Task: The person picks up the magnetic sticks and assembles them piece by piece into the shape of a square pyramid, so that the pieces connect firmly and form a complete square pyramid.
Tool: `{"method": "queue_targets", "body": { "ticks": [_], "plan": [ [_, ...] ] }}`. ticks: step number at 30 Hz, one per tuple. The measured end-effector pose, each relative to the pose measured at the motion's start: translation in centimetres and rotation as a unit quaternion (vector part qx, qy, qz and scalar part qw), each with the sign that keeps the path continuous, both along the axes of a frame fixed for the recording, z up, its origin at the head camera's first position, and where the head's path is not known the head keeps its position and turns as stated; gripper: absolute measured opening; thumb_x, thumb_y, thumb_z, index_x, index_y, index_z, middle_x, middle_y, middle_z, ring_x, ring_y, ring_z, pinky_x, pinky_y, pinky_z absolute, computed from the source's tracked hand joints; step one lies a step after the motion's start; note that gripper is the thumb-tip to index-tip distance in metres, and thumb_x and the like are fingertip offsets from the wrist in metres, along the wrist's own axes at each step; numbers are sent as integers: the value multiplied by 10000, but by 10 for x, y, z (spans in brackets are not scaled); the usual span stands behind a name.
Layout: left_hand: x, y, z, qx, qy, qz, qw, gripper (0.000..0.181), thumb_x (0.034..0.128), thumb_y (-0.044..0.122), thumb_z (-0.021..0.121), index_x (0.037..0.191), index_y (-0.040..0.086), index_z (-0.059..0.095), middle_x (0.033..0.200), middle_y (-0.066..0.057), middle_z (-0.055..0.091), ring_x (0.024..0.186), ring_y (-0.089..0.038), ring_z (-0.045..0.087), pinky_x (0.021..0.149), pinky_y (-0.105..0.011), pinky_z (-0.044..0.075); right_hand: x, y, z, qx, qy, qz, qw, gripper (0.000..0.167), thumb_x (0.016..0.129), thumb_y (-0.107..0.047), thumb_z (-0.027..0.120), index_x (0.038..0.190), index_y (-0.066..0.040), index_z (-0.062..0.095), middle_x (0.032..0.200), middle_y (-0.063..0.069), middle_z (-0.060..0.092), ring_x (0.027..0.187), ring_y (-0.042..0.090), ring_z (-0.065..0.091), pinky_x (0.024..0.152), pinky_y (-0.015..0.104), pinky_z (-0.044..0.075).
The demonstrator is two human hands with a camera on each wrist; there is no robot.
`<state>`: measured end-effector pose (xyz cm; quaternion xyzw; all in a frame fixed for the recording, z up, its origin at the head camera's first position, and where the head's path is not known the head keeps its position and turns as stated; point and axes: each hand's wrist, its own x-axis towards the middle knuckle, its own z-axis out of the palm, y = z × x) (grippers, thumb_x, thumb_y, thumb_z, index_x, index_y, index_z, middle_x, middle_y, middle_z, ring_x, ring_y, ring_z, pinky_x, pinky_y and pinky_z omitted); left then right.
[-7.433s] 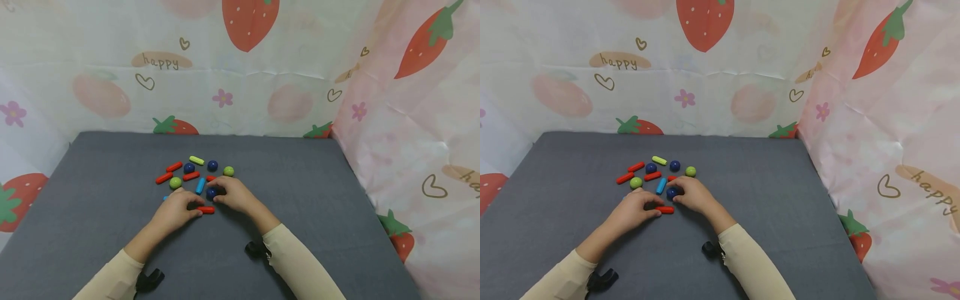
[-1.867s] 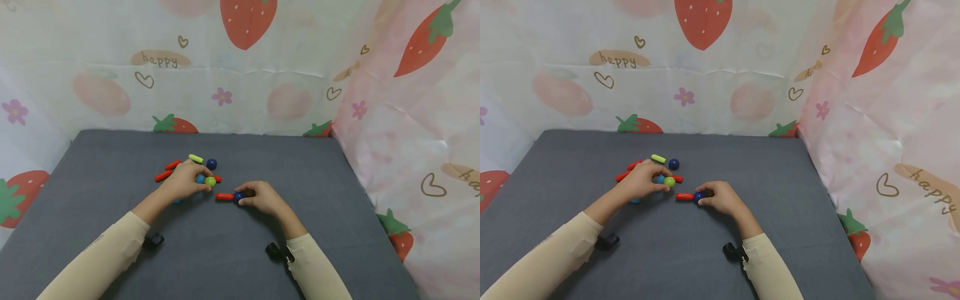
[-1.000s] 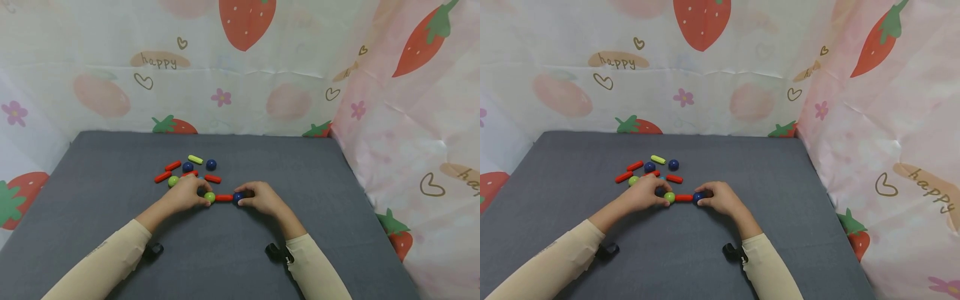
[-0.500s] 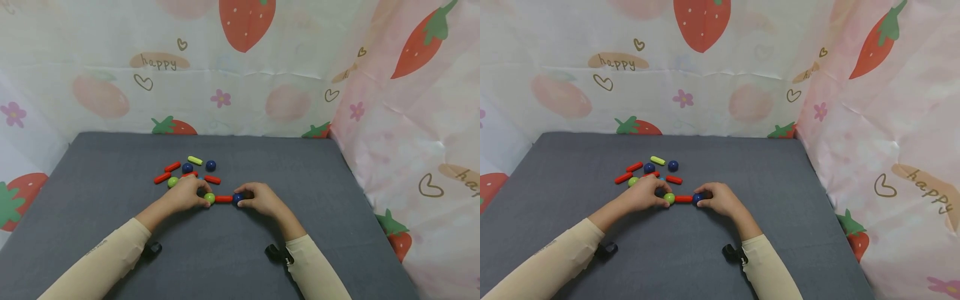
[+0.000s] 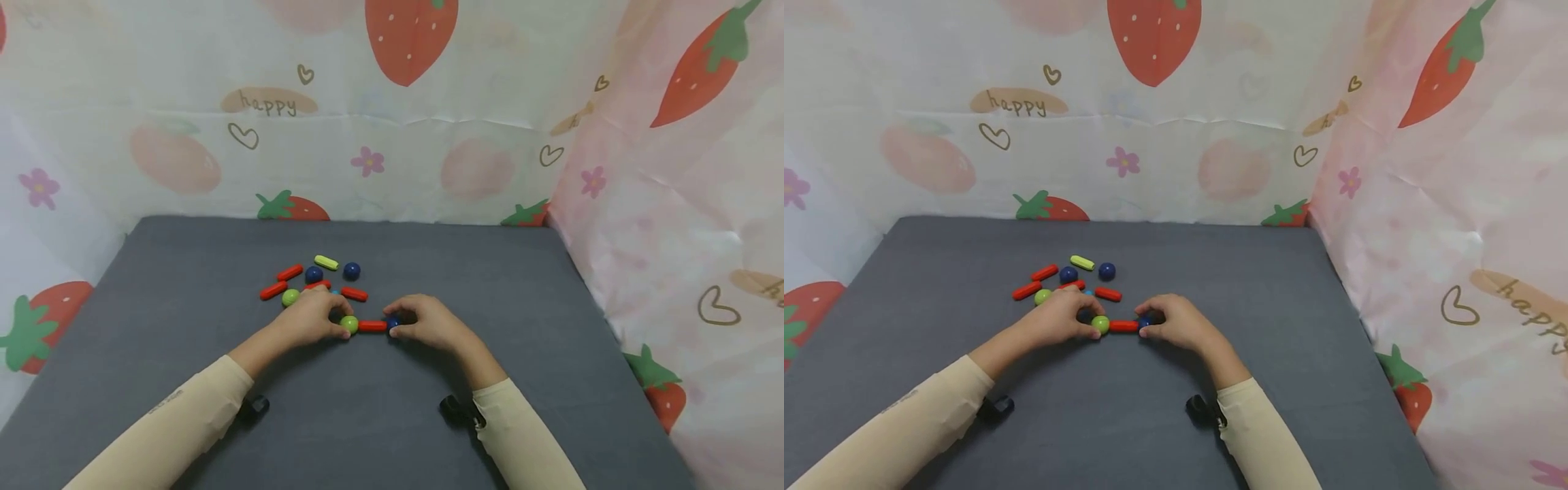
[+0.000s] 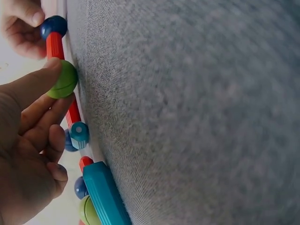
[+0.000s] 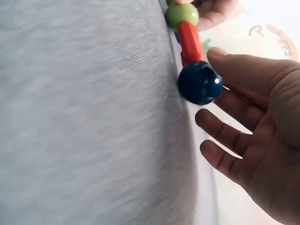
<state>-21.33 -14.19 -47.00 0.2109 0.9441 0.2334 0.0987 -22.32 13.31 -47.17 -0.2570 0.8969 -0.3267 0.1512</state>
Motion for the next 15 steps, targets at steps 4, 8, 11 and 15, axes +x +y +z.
{"method": "queue_targets", "body": {
  "ticks": [4, 8, 11, 15],
  "plan": [
    [-1, 1, 1, -59, 46, -23, 10000, 330, 788, 370, 894, 1070, 246, 773, 982, 136, 712, 863, -136, 483, 839, -355, 410, -8, -8, 8, 64, 71, 316, 9995, 367, 925, -283, 786, 1279, -212, 722, 1245, -101, 696, 1182, 146, 582, 1015, 406, 474],
    [0, 2, 3, -40, 79, -69, 9999, 323, 789, 357, 895, 1065, 237, 776, 993, 127, 722, 855, -140, 481, 835, -359, 413, -15, -17, 10, 61, -82, 640, 9979, 361, 938, -294, 771, 1284, -206, 720, 1233, -109, 701, 1173, 128, 596, 1004, 392, 486],
    [0, 3, 4, -28, 99, -134, 9999, 321, 793, 347, 893, 1067, 225, 777, 999, 118, 726, 855, -142, 480, 838, -362, 406, -20, -21, 9, 106, -241, 847, 9961, 357, 936, -294, 773, 1279, -206, 721, 1214, -108, 708, 1138, 99, 631, 991, 362, 508],
    [-1, 6, 5, -56, 111, -174, 9998, 327, 798, 338, 891, 1079, 215, 777, 998, 121, 726, 861, -139, 481, 811, -344, 427, -23, -23, 6, 109, -434, 988, 9941, 344, 930, -280, 782, 1261, -208, 724, 1154, -105, 723, 1040, 59, 659, 927, 318, 531]
  ]
}}
